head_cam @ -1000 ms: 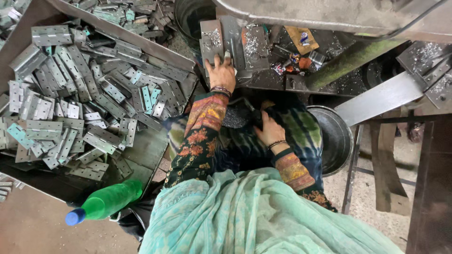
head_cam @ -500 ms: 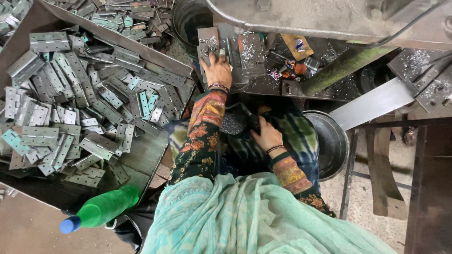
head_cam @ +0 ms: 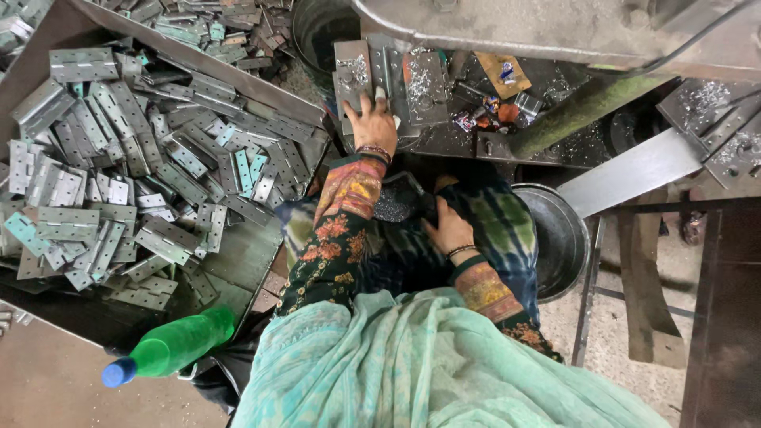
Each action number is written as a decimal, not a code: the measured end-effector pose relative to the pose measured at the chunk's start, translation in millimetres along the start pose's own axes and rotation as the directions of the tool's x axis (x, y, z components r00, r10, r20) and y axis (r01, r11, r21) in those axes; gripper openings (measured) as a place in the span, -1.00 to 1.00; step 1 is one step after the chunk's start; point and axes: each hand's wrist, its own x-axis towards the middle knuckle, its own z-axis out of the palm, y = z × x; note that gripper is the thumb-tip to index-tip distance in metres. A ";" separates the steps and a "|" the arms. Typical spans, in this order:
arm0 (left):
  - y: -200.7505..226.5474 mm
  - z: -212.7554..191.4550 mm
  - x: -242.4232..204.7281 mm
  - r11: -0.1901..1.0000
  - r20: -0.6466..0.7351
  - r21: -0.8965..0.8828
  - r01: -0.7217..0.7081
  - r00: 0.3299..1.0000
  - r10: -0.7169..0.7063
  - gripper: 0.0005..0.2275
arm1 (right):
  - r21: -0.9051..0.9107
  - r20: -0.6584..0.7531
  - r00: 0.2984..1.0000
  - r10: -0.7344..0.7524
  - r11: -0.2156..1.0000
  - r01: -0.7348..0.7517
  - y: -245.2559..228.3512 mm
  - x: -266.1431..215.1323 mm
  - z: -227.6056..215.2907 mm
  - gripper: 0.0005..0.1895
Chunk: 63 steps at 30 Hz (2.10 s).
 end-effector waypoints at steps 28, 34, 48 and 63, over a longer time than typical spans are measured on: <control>-36.3 -46.2 -55.8 0.929 -0.344 -0.370 0.016 0.927 -0.153 -0.68 | 0.229 -0.246 0.941 -0.232 0.930 0.289 31.0 2.8 17.7 -0.30; -139.4 -5.8 -116.1 0.831 -0.516 -0.552 0.067 0.755 -0.404 -0.66 | 0.843 -0.024 0.970 -0.241 0.517 0.149 55.5 -16.2 -17.5 -0.44; -190.4 151.5 -248.0 0.341 -0.228 -0.862 0.375 0.314 -0.922 -0.44 | 0.914 -0.065 0.945 -0.319 0.362 0.185 65.3 -12.3 -4.6 -0.37; -193.1 133.5 -280.2 0.255 -0.197 -0.822 0.509 0.166 -0.966 -0.44 | 0.920 -0.058 0.952 -0.299 0.354 0.167 63.7 -9.1 -5.8 -0.31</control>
